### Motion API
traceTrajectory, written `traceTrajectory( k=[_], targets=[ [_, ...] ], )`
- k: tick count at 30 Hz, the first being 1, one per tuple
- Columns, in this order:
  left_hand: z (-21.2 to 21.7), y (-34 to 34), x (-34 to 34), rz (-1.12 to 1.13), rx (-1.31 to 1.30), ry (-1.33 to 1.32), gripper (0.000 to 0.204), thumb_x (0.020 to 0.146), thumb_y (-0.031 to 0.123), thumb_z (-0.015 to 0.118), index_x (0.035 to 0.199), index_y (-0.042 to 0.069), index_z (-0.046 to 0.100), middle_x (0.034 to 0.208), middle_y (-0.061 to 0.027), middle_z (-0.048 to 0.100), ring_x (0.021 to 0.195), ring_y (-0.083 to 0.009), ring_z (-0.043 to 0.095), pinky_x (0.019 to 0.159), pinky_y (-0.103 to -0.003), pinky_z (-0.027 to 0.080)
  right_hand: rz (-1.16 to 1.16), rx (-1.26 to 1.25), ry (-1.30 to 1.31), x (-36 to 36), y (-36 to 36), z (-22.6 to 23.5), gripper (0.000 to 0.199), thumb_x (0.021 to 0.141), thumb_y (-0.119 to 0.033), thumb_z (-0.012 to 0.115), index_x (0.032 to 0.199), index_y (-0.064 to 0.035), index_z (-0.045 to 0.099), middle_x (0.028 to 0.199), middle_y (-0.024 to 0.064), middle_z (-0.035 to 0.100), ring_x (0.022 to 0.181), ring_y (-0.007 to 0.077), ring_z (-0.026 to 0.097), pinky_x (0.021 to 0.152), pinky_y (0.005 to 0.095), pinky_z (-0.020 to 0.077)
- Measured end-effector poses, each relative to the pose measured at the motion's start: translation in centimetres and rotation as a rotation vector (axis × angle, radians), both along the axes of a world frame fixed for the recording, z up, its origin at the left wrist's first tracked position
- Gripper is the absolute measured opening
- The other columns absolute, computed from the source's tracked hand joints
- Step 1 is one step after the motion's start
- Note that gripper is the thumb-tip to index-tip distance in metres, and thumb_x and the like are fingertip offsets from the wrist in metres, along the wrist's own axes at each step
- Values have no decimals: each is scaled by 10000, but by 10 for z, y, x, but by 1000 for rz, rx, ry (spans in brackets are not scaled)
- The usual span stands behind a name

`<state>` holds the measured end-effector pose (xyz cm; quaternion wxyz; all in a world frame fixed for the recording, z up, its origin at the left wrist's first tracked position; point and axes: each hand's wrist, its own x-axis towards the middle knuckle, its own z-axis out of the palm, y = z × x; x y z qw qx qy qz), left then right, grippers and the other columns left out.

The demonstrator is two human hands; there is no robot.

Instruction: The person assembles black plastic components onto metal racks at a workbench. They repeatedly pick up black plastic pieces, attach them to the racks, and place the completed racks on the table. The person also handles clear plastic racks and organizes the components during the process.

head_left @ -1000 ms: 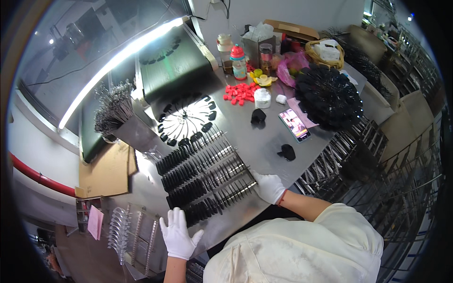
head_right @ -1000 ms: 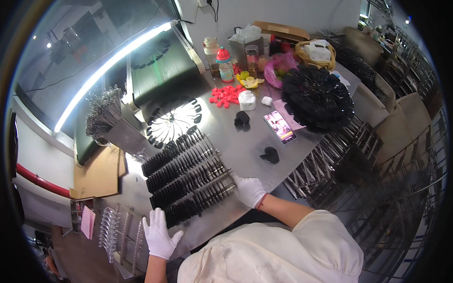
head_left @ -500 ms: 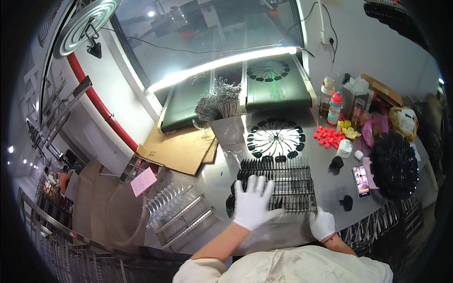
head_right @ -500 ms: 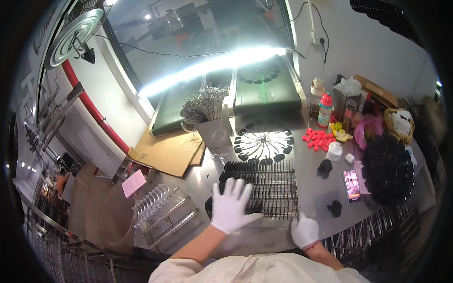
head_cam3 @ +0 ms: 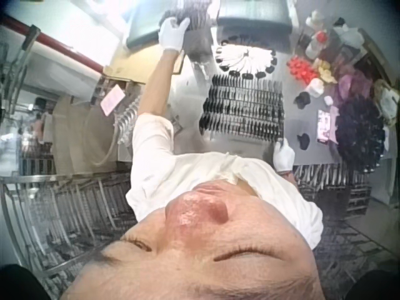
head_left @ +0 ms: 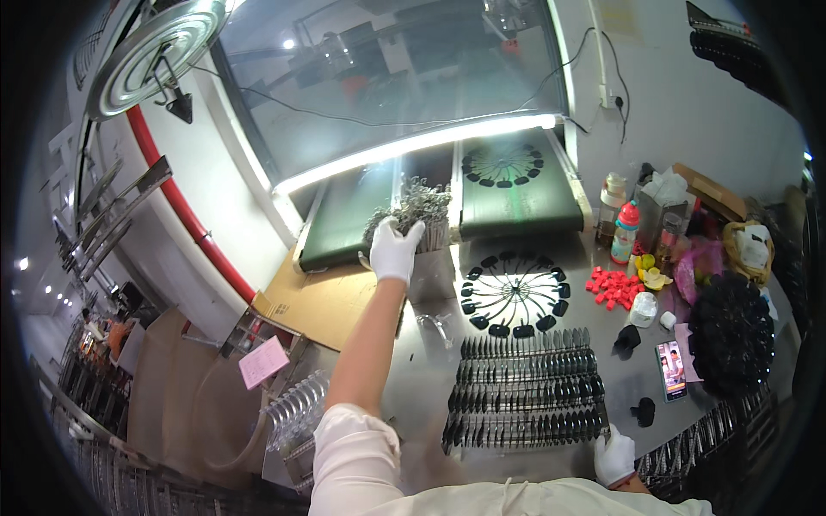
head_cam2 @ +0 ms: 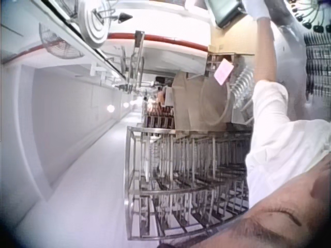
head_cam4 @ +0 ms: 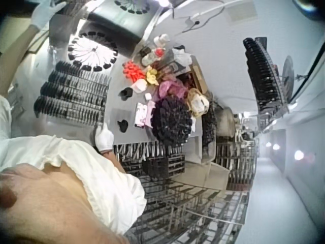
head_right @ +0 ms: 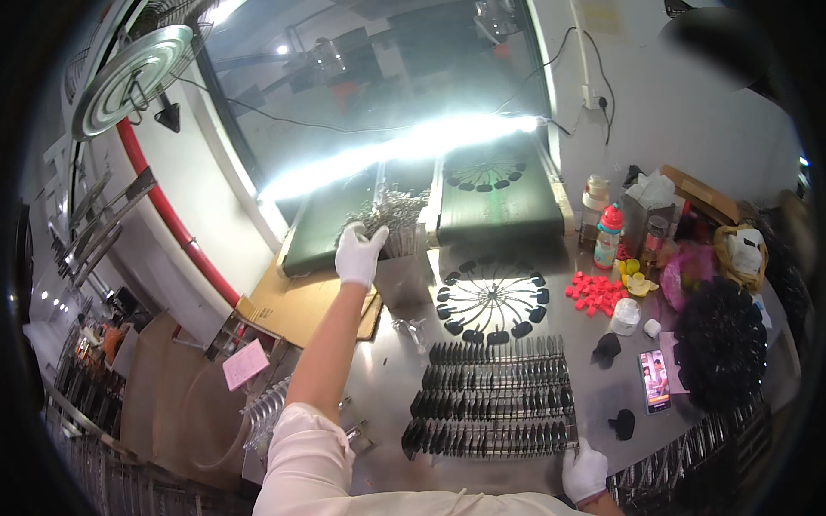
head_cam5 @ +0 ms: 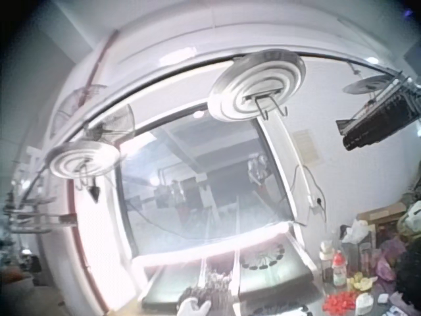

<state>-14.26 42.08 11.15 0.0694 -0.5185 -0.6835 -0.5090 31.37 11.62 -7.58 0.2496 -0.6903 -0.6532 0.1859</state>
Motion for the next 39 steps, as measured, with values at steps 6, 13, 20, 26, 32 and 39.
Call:
traceTrajectory(
  k=[6, 13, 20, 26, 32, 39],
  targets=[
    [18, 44, -23, 115, 110, 361, 215, 976, 296, 662, 1028, 113, 764, 1033, -146, 723, 950, -349, 701, 854, -461, 545, 53, -9, -33, 0, -2, 8, 226, 982, -238, 584, 1040, -30, 651, 707, 266, 670, 678, 499, 664, 653, 615, 524],
    [54, -165, -3, -295, 871, -92, 192, 1060, 43, 546, 1224, -46, 589, 1042, -159, 697, 788, -160, 634, 665, -241, 504, 31, -12, -76, 5, -6, -10, 253, 979, -234, 584, 1091, -12, 633, 711, 264, 671, 674, 481, 667, 653, 599, 526],
    [-69, -322, 5, 57, 266, -569, 132, 1082, 150, 571, 1109, 28, 615, 856, -72, 690, 620, -89, 596, 537, -211, 477, 88, 65, -106, 7, -3, -32, 303, 974, -225, 590, 1164, 6, 635, 739, 286, 670, 719, 498, 667, 694, 594, 534],
    [-119, -358, 23, -185, -50, -932, 223, 1104, 245, 549, 1061, 35, 609, 935, -133, 721, 722, -166, 704, 594, -261, 547, 52, 39, -93, 19, 1, -43, 311, 973, -138, 617, 1256, -10, 631, 741, 275, 664, 741, 486, 663, 638, 562, 510],
    [-83, -384, -12, -230, -78, -919, 261, 1106, 264, 535, 1051, 18, 603, 942, -166, 725, 737, -186, 727, 590, -263, 583, 45, 0, -85, 25, -5, -34, 299, 978, -163, 596, 1232, -11, 636, 798, 294, 681, 821, 503, 670, 733, 591, 529],
    [-101, -333, -49, -248, -225, -946, 263, 1090, 264, 549, 1100, 6, 599, 933, -171, 721, 707, -190, 719, 552, -273, 575, 56, -48, -72, 39, -5, -22, 257, 976, -160, 612, 1170, 4, 649, 781, 291, 672, 813, 502, 662, 713, 590, 516]
  ],
)
